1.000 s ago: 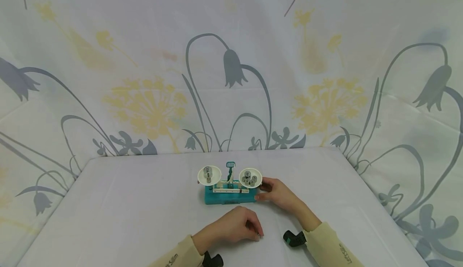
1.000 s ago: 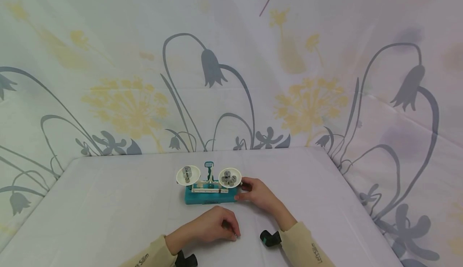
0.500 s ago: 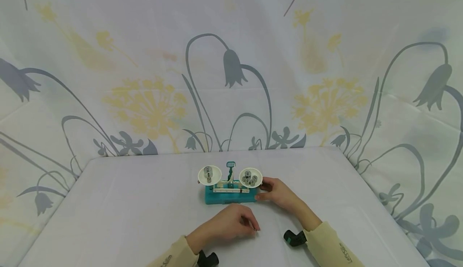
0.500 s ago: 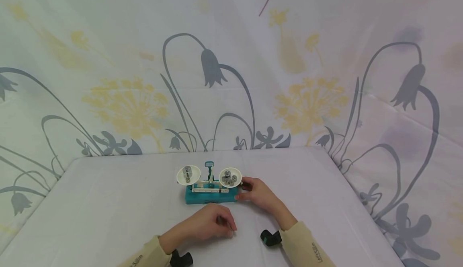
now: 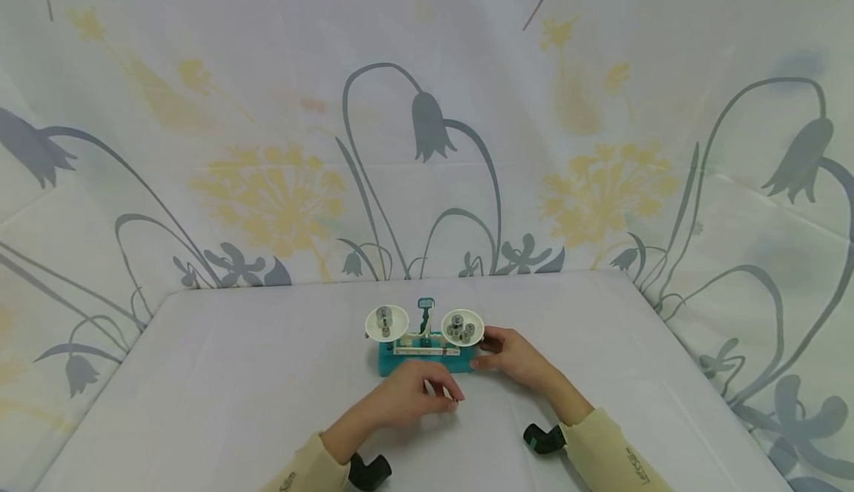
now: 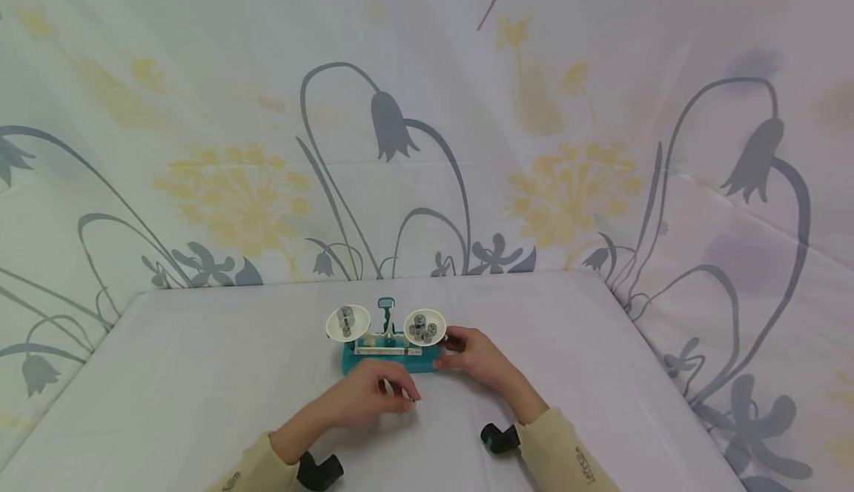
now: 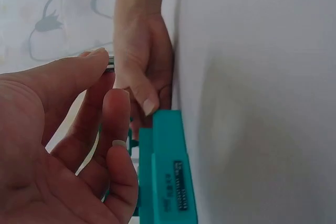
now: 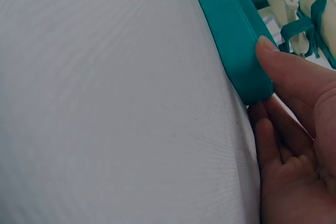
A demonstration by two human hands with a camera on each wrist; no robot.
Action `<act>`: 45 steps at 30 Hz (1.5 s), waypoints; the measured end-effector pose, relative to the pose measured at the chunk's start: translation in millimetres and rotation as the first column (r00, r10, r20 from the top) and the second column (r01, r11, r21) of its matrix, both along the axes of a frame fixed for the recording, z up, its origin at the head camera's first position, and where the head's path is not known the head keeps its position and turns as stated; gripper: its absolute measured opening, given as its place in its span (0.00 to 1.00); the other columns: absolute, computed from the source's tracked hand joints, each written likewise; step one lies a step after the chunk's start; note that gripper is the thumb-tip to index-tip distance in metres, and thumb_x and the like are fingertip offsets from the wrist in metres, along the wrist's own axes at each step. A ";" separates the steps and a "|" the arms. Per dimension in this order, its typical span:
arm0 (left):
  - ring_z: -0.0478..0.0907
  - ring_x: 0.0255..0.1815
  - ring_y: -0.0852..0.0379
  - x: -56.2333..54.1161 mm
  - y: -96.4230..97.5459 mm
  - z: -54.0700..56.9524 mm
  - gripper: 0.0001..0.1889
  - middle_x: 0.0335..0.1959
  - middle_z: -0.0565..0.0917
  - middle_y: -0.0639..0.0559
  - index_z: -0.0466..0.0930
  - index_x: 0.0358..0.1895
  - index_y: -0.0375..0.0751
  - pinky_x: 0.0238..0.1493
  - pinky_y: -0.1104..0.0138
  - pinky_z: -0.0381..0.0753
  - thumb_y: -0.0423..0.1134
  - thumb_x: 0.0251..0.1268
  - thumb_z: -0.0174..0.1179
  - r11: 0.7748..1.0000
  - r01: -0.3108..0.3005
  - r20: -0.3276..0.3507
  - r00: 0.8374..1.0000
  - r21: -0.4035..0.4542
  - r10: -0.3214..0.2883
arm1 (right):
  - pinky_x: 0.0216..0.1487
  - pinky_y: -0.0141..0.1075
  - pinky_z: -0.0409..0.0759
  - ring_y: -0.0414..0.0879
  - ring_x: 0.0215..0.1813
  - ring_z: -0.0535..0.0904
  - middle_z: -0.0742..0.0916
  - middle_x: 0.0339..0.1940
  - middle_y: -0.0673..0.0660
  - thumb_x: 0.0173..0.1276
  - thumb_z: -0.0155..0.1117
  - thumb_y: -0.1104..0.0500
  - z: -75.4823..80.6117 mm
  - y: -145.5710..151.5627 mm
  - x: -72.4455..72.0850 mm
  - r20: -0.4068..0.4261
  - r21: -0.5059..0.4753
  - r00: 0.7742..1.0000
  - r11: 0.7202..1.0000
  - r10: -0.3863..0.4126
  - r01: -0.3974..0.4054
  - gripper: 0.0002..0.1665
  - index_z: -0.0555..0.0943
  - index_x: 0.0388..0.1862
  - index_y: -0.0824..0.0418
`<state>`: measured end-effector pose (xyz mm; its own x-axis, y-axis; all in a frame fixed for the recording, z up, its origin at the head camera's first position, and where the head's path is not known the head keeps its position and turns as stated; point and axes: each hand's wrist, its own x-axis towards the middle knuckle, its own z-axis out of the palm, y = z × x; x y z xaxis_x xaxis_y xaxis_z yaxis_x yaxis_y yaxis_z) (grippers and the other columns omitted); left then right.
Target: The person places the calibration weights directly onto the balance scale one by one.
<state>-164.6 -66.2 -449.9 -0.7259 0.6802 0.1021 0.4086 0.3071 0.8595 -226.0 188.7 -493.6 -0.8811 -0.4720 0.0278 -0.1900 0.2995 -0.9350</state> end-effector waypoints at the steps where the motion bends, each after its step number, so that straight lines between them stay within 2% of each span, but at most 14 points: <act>1: 0.78 0.35 0.66 -0.4 -1.5 1.3 0.05 0.35 0.86 0.56 0.90 0.39 0.45 0.36 0.71 0.81 0.33 0.62 0.69 1.000 -0.005 -0.007 1.000 0.004 0.005 | 0.66 0.47 0.74 0.59 0.66 0.75 0.79 0.65 0.64 0.60 0.74 0.62 -0.1 0.0 -0.1 -0.001 0.001 1.000 1.000 -0.001 0.001 0.38 0.72 0.68 0.70; 8: 0.77 0.36 0.63 -1.4 -12.5 15.3 0.05 0.34 0.86 0.60 0.89 0.40 0.45 0.36 0.70 0.80 0.34 0.63 0.69 0.998 -0.057 -0.081 0.995 0.020 0.058 | 0.66 0.47 0.74 0.60 0.66 0.75 0.79 0.64 0.64 0.60 0.75 0.62 -0.7 0.3 -1.2 -0.007 0.013 1.000 1.000 -0.005 0.006 0.38 0.72 0.68 0.70; 15: 0.78 0.38 0.63 0.4 -24.7 27.4 0.04 0.36 0.84 0.59 0.89 0.40 0.47 0.37 0.68 0.78 0.36 0.63 0.69 0.992 -0.125 -0.090 0.988 0.012 0.125 | 0.68 0.50 0.71 0.59 0.66 0.75 0.80 0.64 0.64 0.60 0.75 0.61 -1.4 0.1 -2.0 -0.005 0.020 1.000 1.000 -0.009 0.009 0.38 0.72 0.67 0.71; 23: 0.79 0.37 0.62 -0.1 -38.6 40.5 0.04 0.36 0.83 0.61 0.88 0.39 0.52 0.37 0.67 0.78 0.40 0.63 0.69 0.986 -0.159 -0.158 0.973 0.059 0.166 | 0.68 0.52 0.71 0.58 0.66 0.75 0.80 0.63 0.64 0.60 0.75 0.61 -0.9 1.0 -0.8 -0.009 0.019 1.000 1.000 -0.006 0.007 0.39 0.72 0.68 0.71; 31: 0.79 0.38 0.60 -5.1 -52.7 52.7 0.04 0.37 0.84 0.60 0.88 0.40 0.52 0.38 0.66 0.77 0.38 0.64 0.69 0.973 -0.221 -0.184 0.956 0.071 0.230 | 0.68 0.51 0.71 0.59 0.67 0.74 0.79 0.65 0.65 0.60 0.75 0.62 0.1 0.5 0.5 0.007 0.008 1.000 1.000 -0.005 0.005 0.40 0.71 0.69 0.72; 34: 0.79 0.37 0.60 -7.4 -58.1 57.7 0.05 0.37 0.84 0.58 0.87 0.40 0.53 0.37 0.66 0.77 0.36 0.65 0.67 0.966 -0.246 -0.212 0.943 0.080 0.258 | 0.68 0.50 0.71 0.60 0.67 0.74 0.78 0.65 0.65 0.60 0.75 0.62 -0.2 0.2 0.5 0.008 0.006 1.000 1.000 -0.006 0.006 0.40 0.70 0.69 0.72; 37: 0.78 0.36 0.60 -10.4 -62.3 60.0 0.06 0.36 0.85 0.58 0.88 0.40 0.52 0.35 0.67 0.77 0.35 0.64 0.68 0.953 -0.292 -0.247 0.920 0.082 0.303 | 0.68 0.49 0.72 0.60 0.67 0.74 0.78 0.66 0.65 0.60 0.75 0.62 -0.2 -0.1 0.5 0.017 0.005 1.000 1.000 -0.010 0.010 0.40 0.70 0.69 0.72; 45: 0.74 0.29 0.57 -16.2 -64.7 57.6 0.05 0.36 0.83 0.62 0.88 0.39 0.49 0.23 0.68 0.75 0.35 0.62 0.69 0.895 -0.446 -0.277 0.857 0.025 0.435 | 0.67 0.49 0.72 0.60 0.67 0.74 0.79 0.65 0.65 0.60 0.75 0.62 1.7 -0.8 1.7 0.024 -0.007 1.000 1.000 -0.014 0.014 0.40 0.70 0.69 0.72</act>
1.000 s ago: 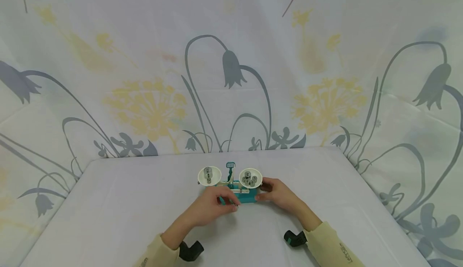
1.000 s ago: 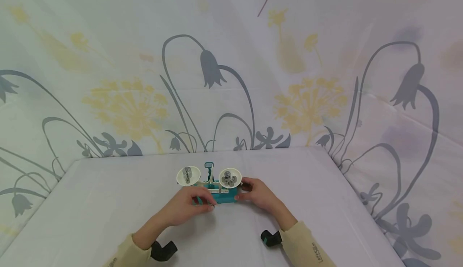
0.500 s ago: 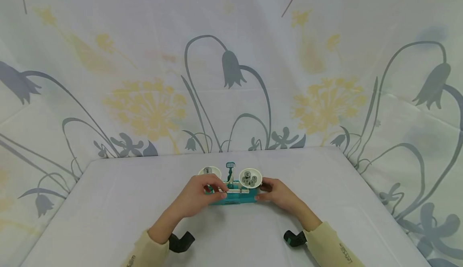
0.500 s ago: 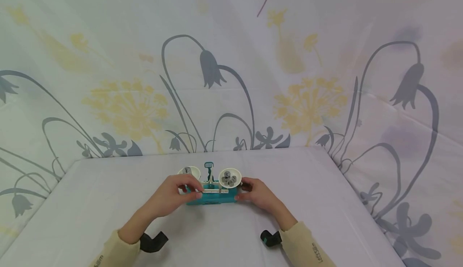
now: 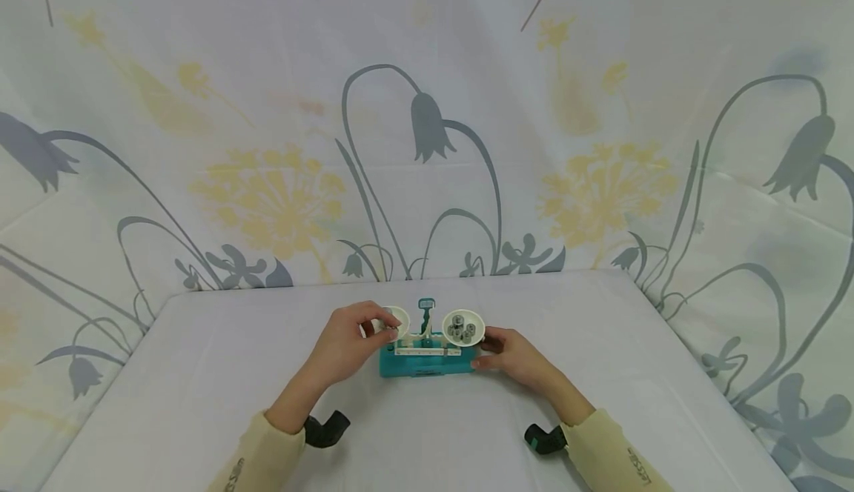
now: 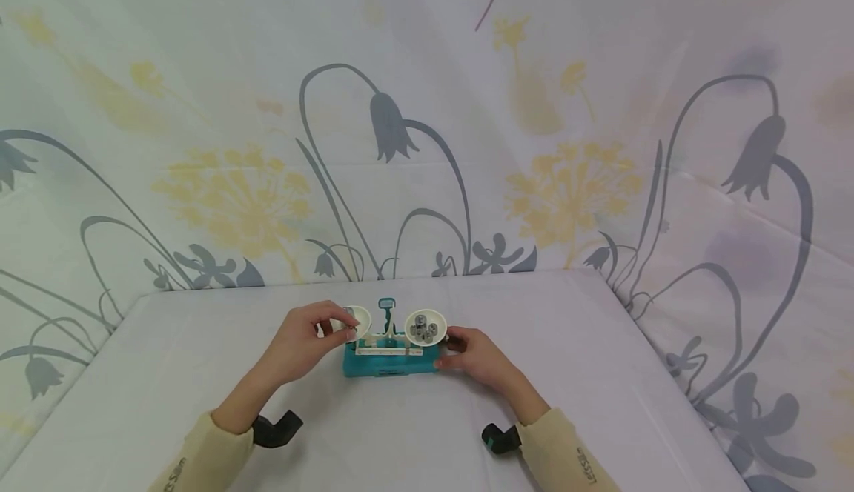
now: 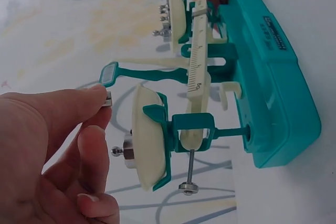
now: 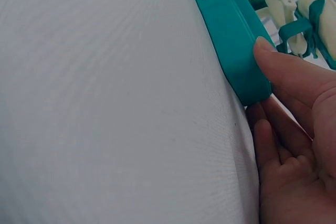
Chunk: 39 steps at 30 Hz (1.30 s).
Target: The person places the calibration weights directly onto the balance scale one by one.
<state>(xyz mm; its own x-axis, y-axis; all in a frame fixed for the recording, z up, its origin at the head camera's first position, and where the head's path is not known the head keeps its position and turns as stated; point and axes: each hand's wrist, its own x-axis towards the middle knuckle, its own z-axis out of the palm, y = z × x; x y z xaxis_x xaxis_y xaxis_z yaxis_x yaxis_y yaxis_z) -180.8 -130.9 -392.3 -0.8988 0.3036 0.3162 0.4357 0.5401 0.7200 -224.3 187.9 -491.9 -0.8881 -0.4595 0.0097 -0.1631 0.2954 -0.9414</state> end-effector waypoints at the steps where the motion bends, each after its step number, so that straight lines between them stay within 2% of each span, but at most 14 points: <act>1: 0.73 0.28 0.58 -0.7 0.5 -0.7 0.05 0.35 0.83 0.63 0.88 0.38 0.49 0.23 0.68 0.74 0.35 0.62 0.70 1.000 -0.013 -0.002 1.000 -0.009 0.013 | 0.67 0.49 0.73 0.60 0.67 0.74 0.78 0.65 0.65 0.60 0.75 0.62 -0.2 -0.1 0.0 0.000 -0.002 1.000 1.000 0.001 -0.001 0.40 0.70 0.69 0.72; 14: 0.71 0.24 0.62 -5.8 3.4 -9.5 0.05 0.30 0.82 0.63 0.89 0.35 0.50 0.21 0.68 0.72 0.34 0.58 0.72 0.992 -0.096 -0.067 0.994 -0.079 0.091 | 0.68 0.49 0.72 0.60 0.67 0.74 0.79 0.65 0.65 0.60 0.75 0.62 0.3 -1.7 2.2 -0.008 0.002 1.000 1.000 0.006 -0.006 0.39 0.71 0.69 0.71; 22: 0.70 0.23 0.62 -4.0 5.8 -9.3 0.05 0.28 0.82 0.64 0.89 0.34 0.51 0.20 0.68 0.71 0.36 0.57 0.73 0.985 -0.119 -0.051 0.992 -0.122 0.113 | 0.69 0.52 0.70 0.60 0.68 0.73 0.78 0.66 0.65 0.61 0.75 0.61 0.7 -1.7 2.2 0.006 -0.003 1.000 1.000 0.007 -0.007 0.40 0.70 0.69 0.71; 30: 0.76 0.30 0.60 -4.2 -3.0 -10.8 0.05 0.36 0.86 0.60 0.88 0.36 0.48 0.24 0.69 0.77 0.34 0.58 0.72 0.996 -0.087 -0.020 0.996 0.005 0.087 | 0.68 0.51 0.71 0.60 0.67 0.73 0.79 0.65 0.65 0.61 0.74 0.62 2.0 -3.3 3.0 0.002 0.004 1.000 1.000 0.012 -0.012 0.39 0.70 0.68 0.72; 39: 0.77 0.30 0.58 -1.7 -14.1 -8.9 0.05 0.38 0.88 0.56 0.89 0.38 0.47 0.22 0.69 0.76 0.35 0.59 0.72 0.992 -0.064 -0.014 0.998 0.113 0.066 | 0.68 0.50 0.71 0.59 0.67 0.74 0.79 0.64 0.65 0.60 0.75 0.62 0.0 -1.8 2.0 0.000 0.000 1.000 1.000 0.001 -0.001 0.39 0.71 0.68 0.72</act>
